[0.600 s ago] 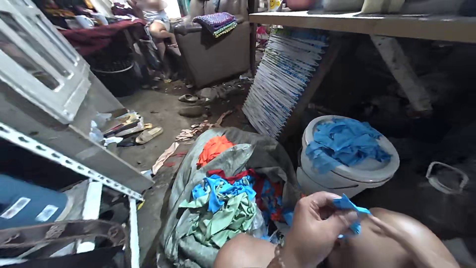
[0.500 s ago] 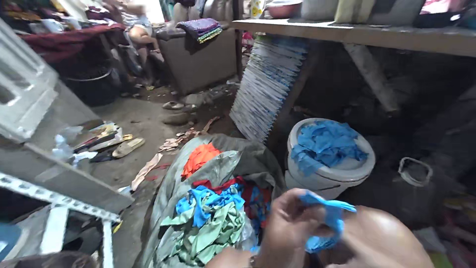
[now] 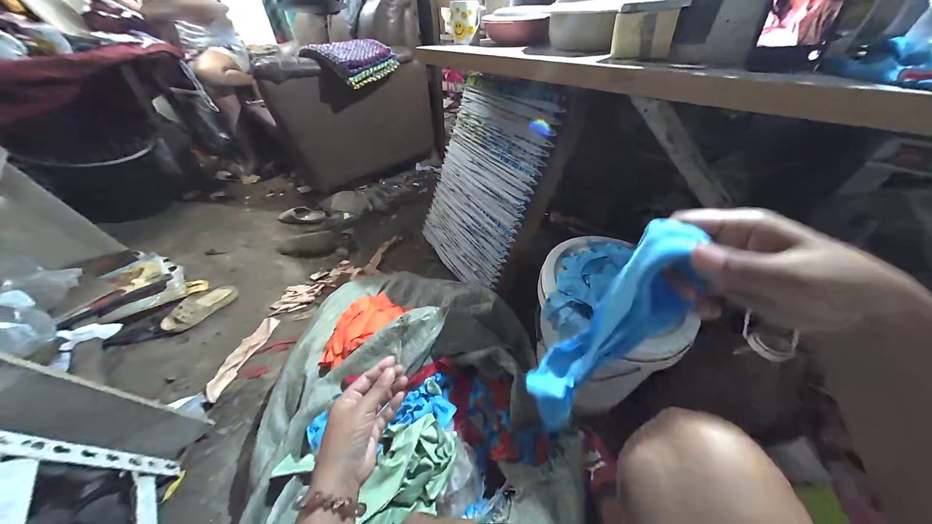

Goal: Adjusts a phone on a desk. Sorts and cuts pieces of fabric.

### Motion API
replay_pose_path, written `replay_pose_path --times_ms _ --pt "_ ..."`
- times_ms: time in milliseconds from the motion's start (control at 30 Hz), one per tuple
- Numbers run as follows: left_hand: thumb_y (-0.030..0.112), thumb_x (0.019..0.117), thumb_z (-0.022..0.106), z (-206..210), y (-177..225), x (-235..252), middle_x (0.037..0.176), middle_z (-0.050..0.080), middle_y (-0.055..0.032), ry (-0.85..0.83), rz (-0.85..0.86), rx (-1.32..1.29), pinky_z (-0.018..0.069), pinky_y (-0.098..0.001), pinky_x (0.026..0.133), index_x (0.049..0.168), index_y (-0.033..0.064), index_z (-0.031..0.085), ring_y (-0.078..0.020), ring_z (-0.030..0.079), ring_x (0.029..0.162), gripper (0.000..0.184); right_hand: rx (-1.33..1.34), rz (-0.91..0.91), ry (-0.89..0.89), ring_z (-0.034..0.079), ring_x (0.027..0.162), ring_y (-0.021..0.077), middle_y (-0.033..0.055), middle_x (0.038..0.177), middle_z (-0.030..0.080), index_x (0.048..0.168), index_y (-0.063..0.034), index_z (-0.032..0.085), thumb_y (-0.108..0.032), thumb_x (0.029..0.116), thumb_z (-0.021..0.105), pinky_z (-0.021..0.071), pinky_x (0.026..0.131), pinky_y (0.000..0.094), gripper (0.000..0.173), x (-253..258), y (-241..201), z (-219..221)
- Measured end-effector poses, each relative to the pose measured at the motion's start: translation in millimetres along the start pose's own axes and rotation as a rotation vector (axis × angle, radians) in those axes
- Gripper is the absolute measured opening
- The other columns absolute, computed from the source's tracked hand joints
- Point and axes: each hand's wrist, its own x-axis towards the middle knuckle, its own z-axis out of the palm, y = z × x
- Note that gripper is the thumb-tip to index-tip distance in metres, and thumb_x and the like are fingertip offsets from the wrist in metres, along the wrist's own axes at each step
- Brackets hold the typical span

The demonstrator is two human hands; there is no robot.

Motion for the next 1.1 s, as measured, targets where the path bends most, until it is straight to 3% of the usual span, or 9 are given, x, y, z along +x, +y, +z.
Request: replay_pose_path --times_ms 100,233,367,467,533,633,733,900,1100 --pt "0.01 0.1004 0.062 -37.6 -36.1 22.2 0.12 0.065 -0.0185 0.136 0.033 0.344 0.0529 -0.0395 0.085 0.13 -0.0045 0.06 -0.0215 0.063 0.099 0.033 -0.127 -0.092 0.059 0.062 0.064 0.0006 -0.0068 0.078 0.066 0.097 -0.0227 0.072 -0.053 0.1026 0.052 0.053 0.056 0.0147 0.037 25.7 -19.2 -31.1" --pt "0.011 0.0981 0.066 -84.7 -71.9 40.9 0.133 0.058 -0.0335 0.302 0.051 0.68 0.041 -0.0609 0.108 0.132 -0.0092 0.06 -0.0461 0.055 0.126 0.039 -0.207 -0.108 0.271 0.067 0.067 0.0019 -0.0077 0.081 0.071 0.091 -0.0245 0.071 -0.041 0.1056 0.051 0.0585 0.059 0.0189 0.029 41.1 -18.4 -55.0" --pt "0.018 0.0984 0.068 -108.5 -96.4 45.9 0.135 0.057 -0.033 0.369 -0.103 0.694 0.0388 -0.0589 0.111 0.135 -0.0093 0.058 -0.0453 0.053 0.13 0.047 -0.435 -0.071 0.52 0.069 0.076 0.001 -0.0117 0.087 0.07 0.1 -0.0229 0.067 -0.041 0.1024 0.057 0.0608 0.067 0.0216 0.021 34.7 29.8 -66.6" --pt "0.022 0.1005 0.066 -110.3 -109.8 44.8 0.135 0.058 -0.0299 0.354 -0.192 0.496 0.0445 -0.0582 0.103 0.133 -0.0078 0.059 -0.0415 0.056 0.124 0.045 -0.691 0.212 0.572 0.064 0.078 0.024 0.0143 0.092 0.065 0.109 -0.0001 0.065 -0.024 0.104 0.06 0.0556 0.071 0.0476 0.025 23.0 90.4 -64.8" --pt "0.027 0.1008 0.066 -104.8 -109.3 41.3 0.131 0.06 -0.0281 0.337 -0.248 0.438 0.0464 -0.0572 0.095 0.13 -0.0059 0.062 -0.0384 0.058 0.114 0.044 -0.781 0.469 0.446 0.063 0.106 0.0455 0.0308 0.117 0.064 0.122 0.0055 0.063 -0.02 0.1018 0.065 0.0482 0.092 0.0672 0.033 13.9 134.3 -67.2" --pt "0.024 0.098 0.07 -105.8 -112.6 43.2 0.122 0.066 -0.0231 0.284 -0.243 0.523 0.0486 -0.05 0.093 0.123 -0.0037 0.067 -0.032 0.062 0.108 0.037 -0.887 0.693 0.198 0.046 0.135 0.0492 0.0342 0.145 0.047 0.142 0.0061 0.053 -0.019 0.0999 0.068 0.0372 0.112 0.0622 0.052 6.2 163.9 -57.0" --pt "0.016 0.0992 0.067 -110.5 -112.6 46.0 0.118 0.069 -0.0205 0.272 -0.194 0.612 0.0466 -0.049 0.103 0.115 -0.0027 0.071 -0.0307 0.064 0.114 0.025 -0.918 0.636 0.224 0.045 0.135 0.0528 0.0345 0.147 0.045 0.143 0.0041 0.053 -0.017 0.0962 0.072 0.0366 0.109 0.0673 0.055 -3.3 171.8 -48.4" --pt "0.043 0.1041 0.057 -99.1 -98.3 47.1 0.119 0.066 -0.0277 0.224 -0.255 0.772 0.0429 -0.0567 0.103 0.118 -0.0059 0.068 -0.039 0.061 0.116 0.052 -0.965 0.431 0.367 0.052 0.125 0.0561 0.0344 0.146 0.046 0.144 0.0007 0.054 -0.015 0.0914 0.078 0.0424 0.096 0.0748 0.06 -16.8 169.7 -34.2" --pt "0.027 0.1049 0.058 -88.5 -89.5 51.1 0.123 0.069 -0.02 0.235 -0.166 0.886 0.0422 -0.0559 0.108 0.119 0.0022 0.072 -0.0351 0.061 0.122 0.032 -0.944 0.23 0.406 0.067 0.09 0.043 0.0308 0.142 0.05 0.142 -0.0026 0.057 -0.014 0.0878 0.078 0.0555 0.069 0.059 0.06 -41.5 164.6 -8.8"
